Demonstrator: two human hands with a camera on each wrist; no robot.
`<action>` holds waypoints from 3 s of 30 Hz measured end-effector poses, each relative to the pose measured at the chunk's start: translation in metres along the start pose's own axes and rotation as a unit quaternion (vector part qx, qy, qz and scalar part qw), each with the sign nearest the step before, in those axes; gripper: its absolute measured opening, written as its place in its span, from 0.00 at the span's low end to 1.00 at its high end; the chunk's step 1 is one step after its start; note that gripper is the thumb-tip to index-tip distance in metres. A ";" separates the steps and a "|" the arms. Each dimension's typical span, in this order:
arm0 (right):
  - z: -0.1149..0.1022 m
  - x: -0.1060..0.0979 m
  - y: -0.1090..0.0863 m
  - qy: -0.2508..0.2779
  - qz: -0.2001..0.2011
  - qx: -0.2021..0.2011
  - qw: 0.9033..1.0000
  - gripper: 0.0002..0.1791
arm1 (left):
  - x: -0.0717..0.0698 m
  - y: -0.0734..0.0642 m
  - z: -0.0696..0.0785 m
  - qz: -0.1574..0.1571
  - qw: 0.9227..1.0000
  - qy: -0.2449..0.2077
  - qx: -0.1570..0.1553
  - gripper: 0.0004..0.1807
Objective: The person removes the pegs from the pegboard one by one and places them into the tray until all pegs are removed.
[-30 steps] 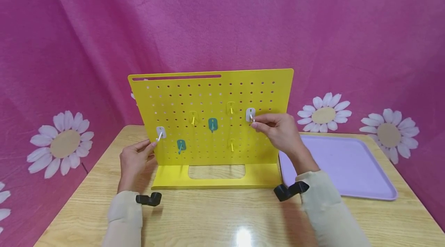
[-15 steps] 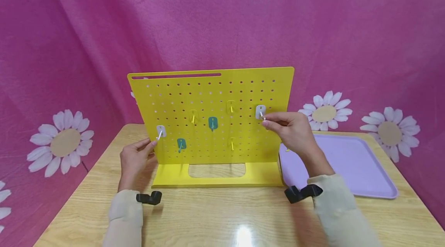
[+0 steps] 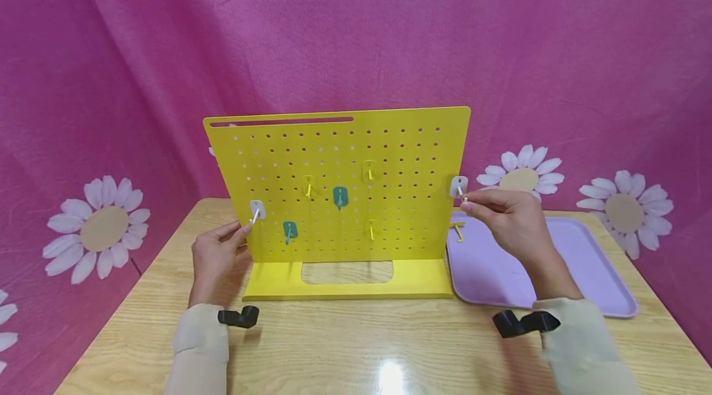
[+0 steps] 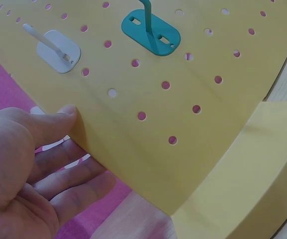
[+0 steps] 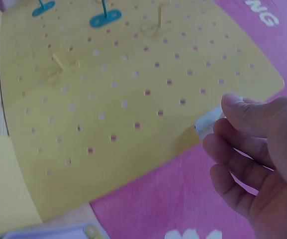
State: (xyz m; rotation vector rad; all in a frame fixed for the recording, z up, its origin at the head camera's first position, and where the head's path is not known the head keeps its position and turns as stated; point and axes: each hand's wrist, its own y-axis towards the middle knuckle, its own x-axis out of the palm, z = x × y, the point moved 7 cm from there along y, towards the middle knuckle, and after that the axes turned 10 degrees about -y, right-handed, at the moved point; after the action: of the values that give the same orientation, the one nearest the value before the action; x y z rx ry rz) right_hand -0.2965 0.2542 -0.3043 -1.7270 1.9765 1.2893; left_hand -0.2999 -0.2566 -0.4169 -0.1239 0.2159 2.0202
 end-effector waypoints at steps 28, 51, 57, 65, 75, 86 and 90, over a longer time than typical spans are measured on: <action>0.105 0.034 -0.003 0.035 -0.059 0.078 0.995 0.17 | -0.001 -0.001 0.001 -0.007 1.000 -0.010 0.006 0.19; 0.155 0.065 -0.003 -0.022 -0.099 0.124 0.987 0.21 | -0.002 -0.003 -0.001 -0.010 1.000 -0.003 -0.001 0.19; 0.159 0.074 -0.002 -0.042 -0.131 0.150 0.979 0.23 | -0.002 -0.002 0.001 -0.013 1.000 -0.004 0.004 0.19; 0.168 0.078 -0.007 -0.041 -0.164 0.196 0.966 0.28 | 0.001 -0.001 0.001 -0.019 1.000 0.000 0.006 0.19; 0.147 0.058 -0.002 -0.065 -0.129 0.137 0.980 0.27 | 0.000 -0.003 0.001 -0.014 1.000 -0.001 -0.005 0.20; 0.105 0.034 -0.001 -0.065 -0.066 0.052 0.994 0.24 | -0.001 -0.002 0.000 -0.001 1.000 -0.006 -0.009 0.20; 0.092 0.031 -0.003 -0.044 -0.065 0.042 0.996 0.23 | -0.001 -0.002 -0.001 -0.001 1.000 -0.006 -0.013 0.20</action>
State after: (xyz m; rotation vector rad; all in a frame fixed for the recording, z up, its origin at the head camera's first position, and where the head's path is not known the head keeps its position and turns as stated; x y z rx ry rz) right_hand -0.3366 0.2993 -0.3807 -1.6982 1.8119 1.2007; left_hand -0.2977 -0.2573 -0.4182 -0.1284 0.1808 2.0212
